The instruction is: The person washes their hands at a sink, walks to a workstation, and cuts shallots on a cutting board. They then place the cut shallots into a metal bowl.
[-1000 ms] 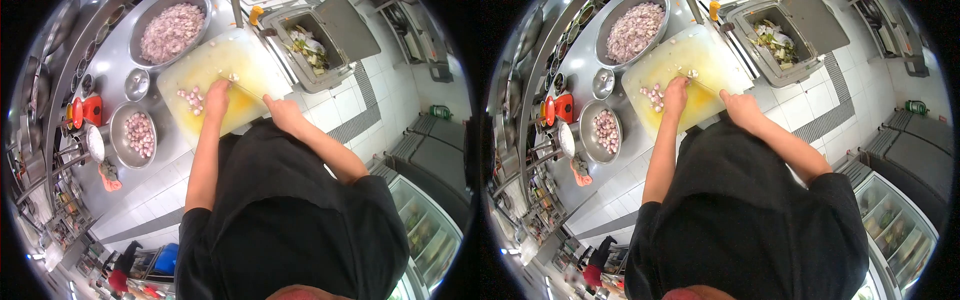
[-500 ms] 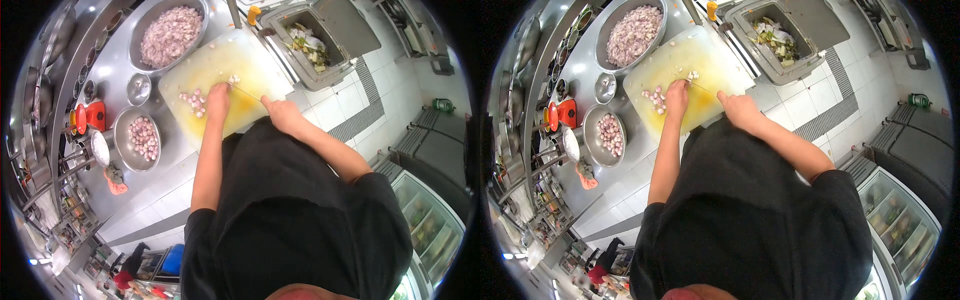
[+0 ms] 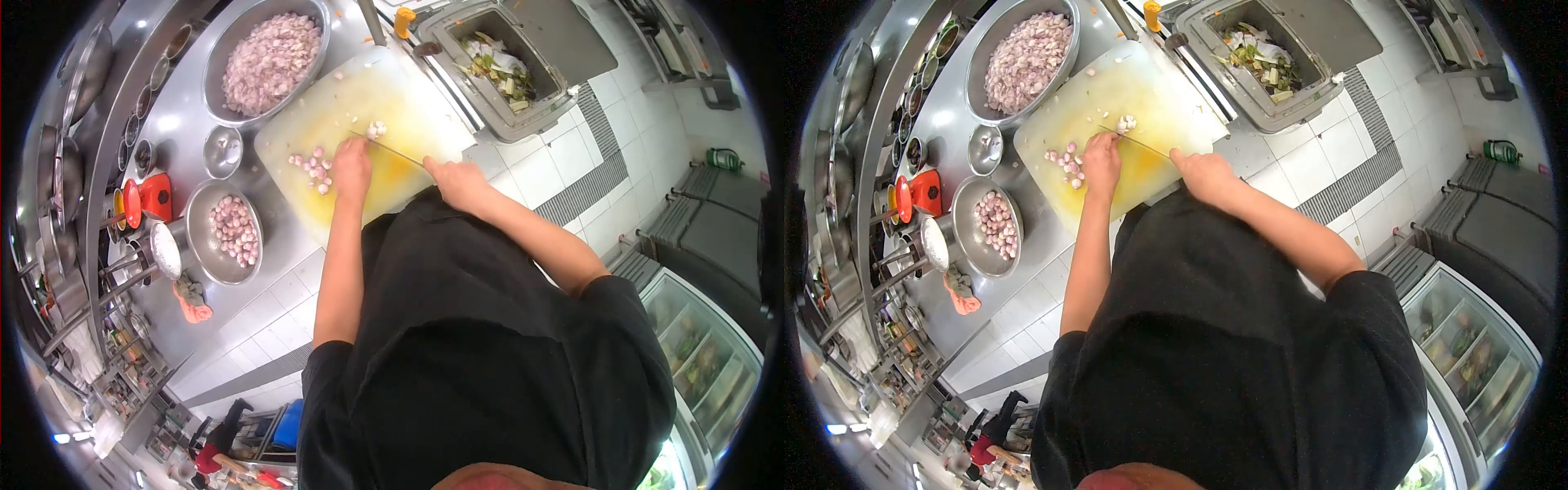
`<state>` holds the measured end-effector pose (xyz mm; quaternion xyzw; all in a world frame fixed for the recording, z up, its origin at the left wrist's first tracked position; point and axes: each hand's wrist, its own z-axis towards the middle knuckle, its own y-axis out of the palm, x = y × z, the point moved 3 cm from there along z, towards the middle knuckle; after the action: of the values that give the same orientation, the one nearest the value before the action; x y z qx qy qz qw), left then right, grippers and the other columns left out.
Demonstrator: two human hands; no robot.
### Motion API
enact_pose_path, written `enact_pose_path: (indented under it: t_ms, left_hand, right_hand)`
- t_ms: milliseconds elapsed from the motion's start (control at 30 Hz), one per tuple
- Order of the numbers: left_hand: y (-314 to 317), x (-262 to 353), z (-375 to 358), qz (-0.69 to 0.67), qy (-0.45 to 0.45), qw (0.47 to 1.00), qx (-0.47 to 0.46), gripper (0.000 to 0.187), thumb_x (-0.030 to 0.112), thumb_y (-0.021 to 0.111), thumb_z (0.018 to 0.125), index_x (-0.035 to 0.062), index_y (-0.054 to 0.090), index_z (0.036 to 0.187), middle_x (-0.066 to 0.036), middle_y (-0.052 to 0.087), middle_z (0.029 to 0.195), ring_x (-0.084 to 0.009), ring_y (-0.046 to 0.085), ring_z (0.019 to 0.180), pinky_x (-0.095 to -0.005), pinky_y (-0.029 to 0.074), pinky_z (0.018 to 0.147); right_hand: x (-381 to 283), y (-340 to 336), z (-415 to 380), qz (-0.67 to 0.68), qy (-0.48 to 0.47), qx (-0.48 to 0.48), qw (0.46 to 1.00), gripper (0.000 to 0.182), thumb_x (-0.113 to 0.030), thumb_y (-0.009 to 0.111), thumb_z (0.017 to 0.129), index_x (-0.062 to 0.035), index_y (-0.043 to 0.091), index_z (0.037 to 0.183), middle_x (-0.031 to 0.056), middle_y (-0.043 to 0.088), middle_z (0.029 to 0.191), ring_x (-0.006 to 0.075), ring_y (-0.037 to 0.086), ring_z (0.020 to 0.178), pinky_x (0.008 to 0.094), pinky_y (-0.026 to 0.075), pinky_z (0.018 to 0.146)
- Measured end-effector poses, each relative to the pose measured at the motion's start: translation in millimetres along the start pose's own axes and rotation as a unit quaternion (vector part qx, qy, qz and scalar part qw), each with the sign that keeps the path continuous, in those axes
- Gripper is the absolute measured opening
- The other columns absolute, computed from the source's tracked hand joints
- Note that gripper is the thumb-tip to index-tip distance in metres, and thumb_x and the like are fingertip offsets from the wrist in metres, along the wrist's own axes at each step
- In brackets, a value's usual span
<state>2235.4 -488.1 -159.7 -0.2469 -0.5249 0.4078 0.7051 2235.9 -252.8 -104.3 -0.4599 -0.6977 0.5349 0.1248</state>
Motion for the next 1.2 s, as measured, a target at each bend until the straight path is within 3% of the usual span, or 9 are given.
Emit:
enact_pose_path:
  t_ms: [67, 300, 367, 500, 667, 933, 1000, 1200]
  left_hand:
    - [1.0, 0.1, 2.4, 0.018, -0.017, 1.000, 0.010, 0.007, -0.003, 0.066, 0.086, 0.0012, 0.067, 0.091, -0.017, 0.069, 0.090, -0.0376, 0.067, 0.089, -0.0453, 0.053, 0.080]
    - [-16.1, 0.0, 5.4, 0.037, -0.018, 0.999, -0.024, 0.006, -0.002, 0.067, 0.085, 0.0020, 0.066, 0.090, -0.016, 0.070, 0.095, -0.0369, 0.066, 0.094, -0.0456, 0.052, 0.082]
    - [-50.1, -0.1, 6.3, 0.184, -0.051, 0.981, 0.035, 0.006, 0.000, 0.067, 0.084, 0.0028, 0.067, 0.090, -0.015, 0.070, 0.098, -0.0375, 0.065, 0.095, -0.0472, 0.052, 0.084]
    - [-69.5, -35.5, 2.9, 0.213, -0.129, 0.969, -0.001, 0.006, 0.002, 0.068, 0.085, 0.0029, 0.069, 0.091, -0.016, 0.071, 0.098, -0.0393, 0.065, 0.094, -0.0483, 0.051, 0.084]
    - [-35.3, -16.4, 0.3, -0.036, -0.124, 0.991, -0.022, 0.008, 0.003, 0.068, 0.087, 0.0004, 0.070, 0.094, -0.018, 0.071, 0.095, -0.0395, 0.067, 0.090, -0.0449, 0.052, 0.081]
    - [-28.8, 3.3, -11.5, -0.049, -0.119, 0.992, -0.016, 0.005, 0.002, 0.067, 0.090, 0.0000, 0.069, 0.094, -0.019, 0.070, 0.094, -0.0379, 0.068, 0.088, -0.0436, 0.053, 0.079]
    - [-27.9, 1.5, -2.1, -0.044, -0.127, 0.991, -0.012, 0.005, 0.001, 0.067, 0.090, 0.0000, 0.070, 0.094, -0.019, 0.070, 0.094, -0.0377, 0.068, 0.087, -0.0437, 0.053, 0.079]
    - [-28.0, 4.8, 0.6, -0.036, -0.112, 0.993, 0.002, 0.005, 0.002, 0.067, 0.091, -0.0009, 0.069, 0.094, -0.019, 0.070, 0.095, -0.0382, 0.068, 0.087, -0.0441, 0.053, 0.078]
  right_hand:
    - [5.0, 1.2, 6.7, 0.048, -0.009, 0.031, 0.998, 0.040, -0.002, 0.059, 0.085, -0.0036, 0.049, 0.123, 0.0198, 0.071, 0.081, 0.0411, 0.071, 0.078, 0.0512, 0.055, 0.067]
    - [9.8, 8.5, 13.5, 0.072, -0.012, -0.005, 0.997, 0.038, -0.003, 0.056, 0.087, -0.0042, 0.050, 0.125, 0.0234, 0.072, 0.089, 0.0430, 0.072, 0.086, 0.0511, 0.057, 0.073]
    - [2.2, 0.1, 7.9, 0.068, 0.037, -0.024, 0.997, 0.039, -0.002, 0.055, 0.086, -0.0047, 0.050, 0.124, 0.0247, 0.072, 0.090, 0.0442, 0.071, 0.086, 0.0529, 0.056, 0.074]
    - [3.3, 18.1, 10.4, 0.041, -0.003, -0.049, 0.998, 0.036, -0.003, 0.055, 0.087, -0.0044, 0.050, 0.122, 0.0250, 0.072, 0.088, 0.0443, 0.072, 0.085, 0.0547, 0.056, 0.074]
    - [0.2, 11.1, 10.4, 0.035, 0.015, -0.019, 0.999, 0.032, -0.002, 0.054, 0.087, -0.0041, 0.050, 0.119, 0.0242, 0.072, 0.085, 0.0431, 0.072, 0.083, 0.0549, 0.056, 0.071]
    - [-6.2, 7.9, 0.3, 0.027, -0.030, 0.064, 0.997, 0.030, -0.004, 0.056, 0.087, -0.0036, 0.051, 0.116, 0.0190, 0.069, 0.077, 0.0421, 0.071, 0.075, 0.0522, 0.055, 0.065]
    - [-16.5, -10.0, -4.0, -0.023, -0.016, 0.014, 1.000, 0.029, -0.004, 0.056, 0.087, -0.0036, 0.051, 0.115, 0.0179, 0.069, 0.077, 0.0416, 0.071, 0.075, 0.0511, 0.056, 0.065]
    - [2.5, 17.7, 19.6, 0.041, -0.033, 0.009, 0.999, 0.035, -0.004, 0.057, 0.087, -0.0055, 0.048, 0.121, 0.0211, 0.071, 0.084, 0.0430, 0.071, 0.081, 0.0523, 0.055, 0.068]
